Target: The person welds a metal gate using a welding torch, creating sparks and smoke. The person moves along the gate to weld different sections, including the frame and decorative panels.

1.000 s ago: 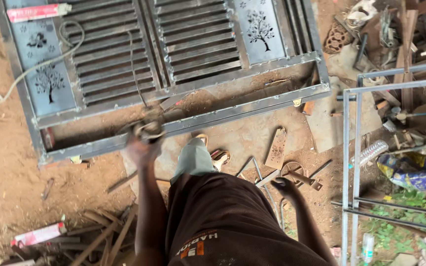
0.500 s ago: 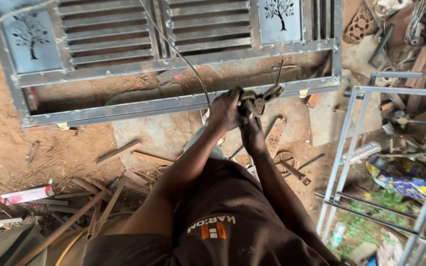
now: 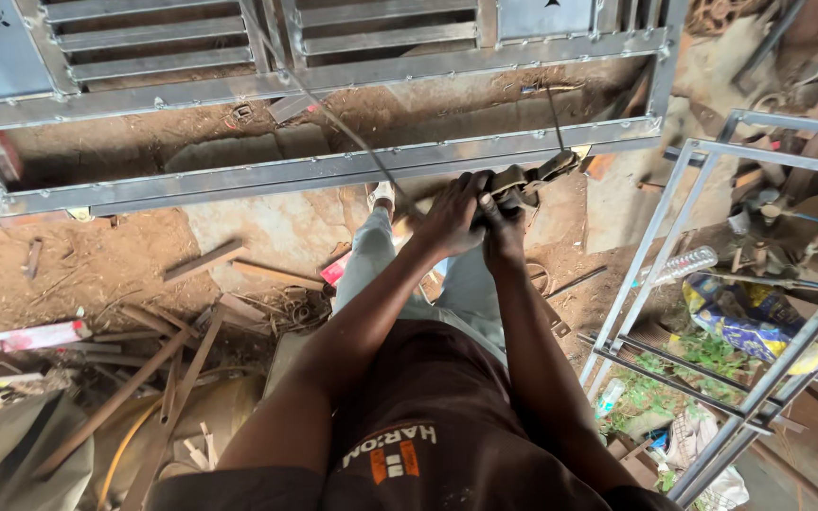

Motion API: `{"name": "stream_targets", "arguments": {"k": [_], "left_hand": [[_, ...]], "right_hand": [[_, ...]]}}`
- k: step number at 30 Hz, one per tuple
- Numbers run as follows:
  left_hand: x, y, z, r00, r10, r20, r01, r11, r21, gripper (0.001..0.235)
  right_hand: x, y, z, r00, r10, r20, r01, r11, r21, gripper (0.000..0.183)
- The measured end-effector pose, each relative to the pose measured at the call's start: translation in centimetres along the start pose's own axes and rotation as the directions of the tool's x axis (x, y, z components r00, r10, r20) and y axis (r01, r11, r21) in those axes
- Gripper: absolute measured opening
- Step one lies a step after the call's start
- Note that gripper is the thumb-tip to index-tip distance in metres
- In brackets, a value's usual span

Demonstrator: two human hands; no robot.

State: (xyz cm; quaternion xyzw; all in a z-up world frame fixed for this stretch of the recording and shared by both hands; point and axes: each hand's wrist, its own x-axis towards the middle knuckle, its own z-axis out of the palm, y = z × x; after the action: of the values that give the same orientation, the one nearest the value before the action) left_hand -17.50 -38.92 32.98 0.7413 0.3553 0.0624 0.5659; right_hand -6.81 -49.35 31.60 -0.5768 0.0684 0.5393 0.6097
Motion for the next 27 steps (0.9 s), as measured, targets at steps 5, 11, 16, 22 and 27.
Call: {"name": "stream_targets", "arguments": {"k": [5,11,16,22,27], "left_hand": [[2.2,-1.4,2.8,0.997,-0.068,0.027,0.068,0.997,-0.017,0.088],[7.4,-3.2,5.9,0.985,-0.138,0.104,0.132,0.989,0.069,0.09],[11.5,-4.0,7.3,0.868,-0.386,0.313,0.377,0.922,0.09,0.095],[15.5,-10.8,10.1,0.841,-0.32,0.435,0.327,0.943,0.061,0.104],[18.8,-18.3,11.0,0.873,-0.215,0.437,0.245,0.969,-0.014,0.123]], "right_hand": [[4.9,-1.1,-3.1,0.979,-0.096,-0.179,0.064,0.982,-0.176,0.04],[12.8,-2.3,-6.7,0.991,-0.084,-0.103,0.063,0.978,-0.199,0.045],[16.7,-2.2,-9.2,0.996,-0.056,-0.071,0.035,0.961,-0.275,0.045],[21.8,3.7,-13.1,0.968,-0.1,-0.231,0.007,0.928,-0.372,0.055],[29.7,9.3,-13.9,0.964,-0.111,-0.24,-0.081,0.74,-0.668,0.043]]}}
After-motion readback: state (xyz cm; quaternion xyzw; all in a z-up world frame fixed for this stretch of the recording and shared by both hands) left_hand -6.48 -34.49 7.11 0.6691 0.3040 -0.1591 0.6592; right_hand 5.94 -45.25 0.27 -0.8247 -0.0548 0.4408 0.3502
